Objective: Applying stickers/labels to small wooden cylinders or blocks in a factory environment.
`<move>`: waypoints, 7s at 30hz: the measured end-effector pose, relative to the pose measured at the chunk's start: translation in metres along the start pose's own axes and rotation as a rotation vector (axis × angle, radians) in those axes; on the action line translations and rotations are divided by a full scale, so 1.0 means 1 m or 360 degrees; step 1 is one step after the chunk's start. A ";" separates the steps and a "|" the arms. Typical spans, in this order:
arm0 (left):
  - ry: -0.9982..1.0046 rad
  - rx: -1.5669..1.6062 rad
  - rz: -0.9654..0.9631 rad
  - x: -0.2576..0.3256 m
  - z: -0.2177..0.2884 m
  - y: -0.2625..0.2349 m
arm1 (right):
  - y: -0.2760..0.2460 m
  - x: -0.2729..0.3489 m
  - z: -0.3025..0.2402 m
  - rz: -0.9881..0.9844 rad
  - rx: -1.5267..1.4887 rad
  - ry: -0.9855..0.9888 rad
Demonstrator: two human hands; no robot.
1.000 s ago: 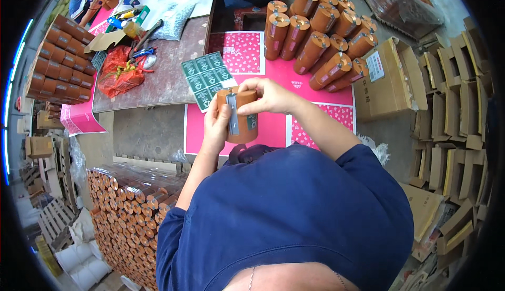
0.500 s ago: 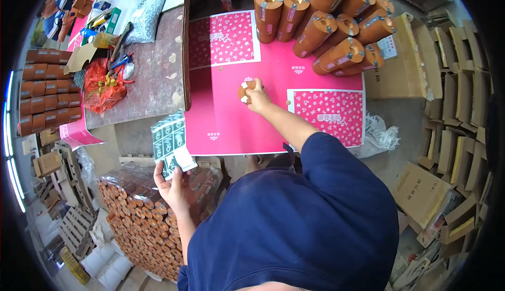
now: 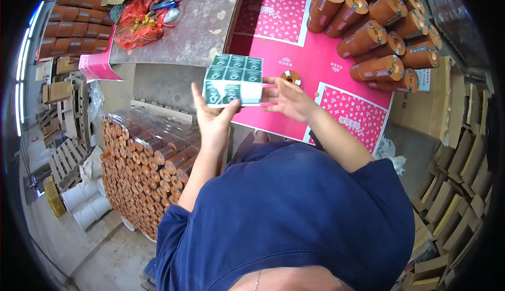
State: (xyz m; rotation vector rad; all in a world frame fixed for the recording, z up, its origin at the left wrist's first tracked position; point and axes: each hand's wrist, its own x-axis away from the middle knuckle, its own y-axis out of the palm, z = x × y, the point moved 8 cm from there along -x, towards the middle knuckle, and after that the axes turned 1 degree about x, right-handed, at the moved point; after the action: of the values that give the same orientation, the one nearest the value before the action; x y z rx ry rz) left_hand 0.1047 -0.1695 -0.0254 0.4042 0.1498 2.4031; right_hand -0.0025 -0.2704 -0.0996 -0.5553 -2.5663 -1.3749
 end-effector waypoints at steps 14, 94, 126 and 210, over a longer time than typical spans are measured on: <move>-0.0474 0.0081 -0.0751 0.023 0.018 0.056 | 0.057 0.067 -0.106 0.0285 0.0725 -0.0986; 0.0080 -0.0328 -0.1037 -0.030 -0.036 0.181 | -0.027 0.108 -0.137 0.1005 0.1410 -0.1313; 0.0649 -0.0632 -0.0793 -0.165 -0.098 0.441 | -0.123 0.290 -0.140 0.1648 0.0906 -0.1411; -0.0175 -0.0884 0.0940 -0.165 -0.107 -0.125 | -0.219 0.035 -0.033 0.1472 0.2462 0.0055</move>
State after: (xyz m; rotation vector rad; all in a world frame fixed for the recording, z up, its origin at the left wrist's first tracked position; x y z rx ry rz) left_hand 0.2648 -0.1824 -0.1945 0.3439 -0.7708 2.8294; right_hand -0.1237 -0.3997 -0.2376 -1.0122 -1.9658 0.8342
